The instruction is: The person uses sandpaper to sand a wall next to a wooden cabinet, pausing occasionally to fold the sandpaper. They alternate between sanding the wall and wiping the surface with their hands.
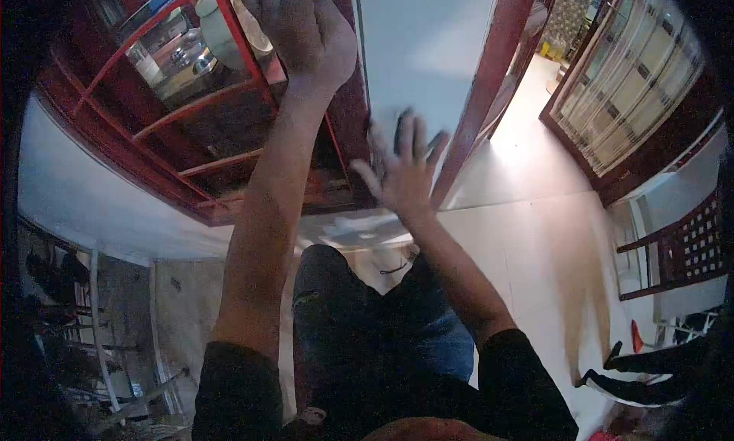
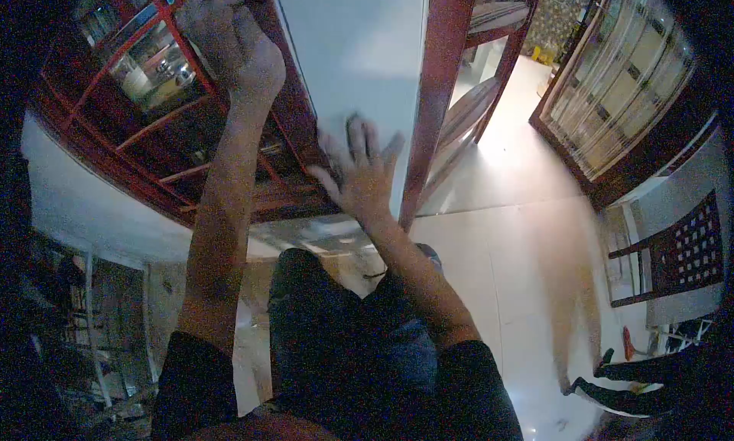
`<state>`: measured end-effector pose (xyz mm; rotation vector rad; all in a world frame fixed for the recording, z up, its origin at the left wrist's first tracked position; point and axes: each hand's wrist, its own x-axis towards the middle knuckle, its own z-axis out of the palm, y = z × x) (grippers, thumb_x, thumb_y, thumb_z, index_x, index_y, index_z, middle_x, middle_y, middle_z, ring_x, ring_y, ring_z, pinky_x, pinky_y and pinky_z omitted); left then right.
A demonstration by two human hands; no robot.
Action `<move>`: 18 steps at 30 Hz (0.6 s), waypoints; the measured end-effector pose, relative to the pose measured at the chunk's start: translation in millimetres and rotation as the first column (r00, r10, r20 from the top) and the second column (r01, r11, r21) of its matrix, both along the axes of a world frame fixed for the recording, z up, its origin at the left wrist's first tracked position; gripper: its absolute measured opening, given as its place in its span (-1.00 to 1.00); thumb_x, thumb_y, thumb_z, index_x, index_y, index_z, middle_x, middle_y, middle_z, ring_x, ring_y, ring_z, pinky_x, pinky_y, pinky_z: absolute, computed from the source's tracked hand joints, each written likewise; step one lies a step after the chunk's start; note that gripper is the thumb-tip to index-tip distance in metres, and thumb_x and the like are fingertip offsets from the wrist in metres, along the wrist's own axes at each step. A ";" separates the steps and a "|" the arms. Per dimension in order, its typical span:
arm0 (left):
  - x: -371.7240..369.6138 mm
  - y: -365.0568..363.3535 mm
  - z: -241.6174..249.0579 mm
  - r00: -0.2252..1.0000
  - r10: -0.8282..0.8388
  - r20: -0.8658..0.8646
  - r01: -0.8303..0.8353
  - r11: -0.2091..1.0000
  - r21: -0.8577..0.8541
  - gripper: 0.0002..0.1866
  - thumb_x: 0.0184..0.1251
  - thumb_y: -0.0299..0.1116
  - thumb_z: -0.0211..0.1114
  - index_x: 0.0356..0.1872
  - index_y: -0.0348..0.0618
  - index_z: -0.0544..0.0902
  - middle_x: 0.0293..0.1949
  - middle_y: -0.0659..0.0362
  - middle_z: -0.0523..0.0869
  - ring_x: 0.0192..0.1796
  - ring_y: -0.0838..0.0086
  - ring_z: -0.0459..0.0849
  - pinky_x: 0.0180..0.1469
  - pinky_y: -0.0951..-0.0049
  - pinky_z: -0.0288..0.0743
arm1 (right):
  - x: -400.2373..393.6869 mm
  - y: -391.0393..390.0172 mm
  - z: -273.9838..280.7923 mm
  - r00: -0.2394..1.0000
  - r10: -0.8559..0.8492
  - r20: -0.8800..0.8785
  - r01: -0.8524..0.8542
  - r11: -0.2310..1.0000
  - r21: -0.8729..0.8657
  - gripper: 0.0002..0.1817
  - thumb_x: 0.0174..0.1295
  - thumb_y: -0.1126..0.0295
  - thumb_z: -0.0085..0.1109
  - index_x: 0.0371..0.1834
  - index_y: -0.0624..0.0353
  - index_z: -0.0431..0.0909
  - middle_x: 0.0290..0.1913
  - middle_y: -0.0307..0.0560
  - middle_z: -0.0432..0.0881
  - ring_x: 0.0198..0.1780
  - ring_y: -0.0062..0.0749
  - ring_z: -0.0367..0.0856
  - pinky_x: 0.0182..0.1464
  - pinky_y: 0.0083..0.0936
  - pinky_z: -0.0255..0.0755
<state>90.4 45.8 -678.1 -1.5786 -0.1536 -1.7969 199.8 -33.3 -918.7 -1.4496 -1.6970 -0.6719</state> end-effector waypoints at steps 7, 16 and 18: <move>-1.7 0.3 -9.3 1.000 0.011 0.021 -0.009 0.999 -0.054 -0.83 0.41 -0.44 0.03 -0.24 -0.07 0.62 -0.13 0.08 0.60 0.07 0.16 0.49 0.20 0.15 0.21 | 27.6 9.3 143.9 1.000 -0.020 -0.009 0.021 0.997 0.076 -0.03 0.11 -0.49 -0.05 0.56 -0.31 0.10 0.58 0.20 -0.06 0.60 0.10 -0.18 0.44 0.41 -0.63; 26.3 -0.1 3.4 0.491 -0.842 0.223 0.862 0.507 0.016 -0.72 0.61 -0.24 -0.16 -0.20 -0.18 0.46 -0.09 -0.01 0.63 0.03 0.10 0.57 0.44 -0.10 0.18 | 19.8 13.3 117.8 0.999 -0.041 0.008 0.039 0.983 0.181 -0.07 0.14 -0.40 0.03 0.55 -0.25 0.13 0.59 0.20 -0.08 0.59 0.13 -0.16 0.45 0.43 -0.52; 0.2 6.7 3.2 0.995 -0.099 0.002 0.099 0.995 -0.008 -0.73 0.60 -0.26 -0.14 -0.20 -0.18 0.47 -0.11 -0.05 0.63 0.02 0.07 0.58 0.45 -0.09 0.16 | 12.0 3.1 23.1 0.998 -0.022 0.062 0.017 0.997 0.079 -0.18 0.20 -0.29 0.08 0.51 -0.25 0.21 0.58 0.19 -0.05 0.58 0.13 -0.10 0.46 0.43 -0.44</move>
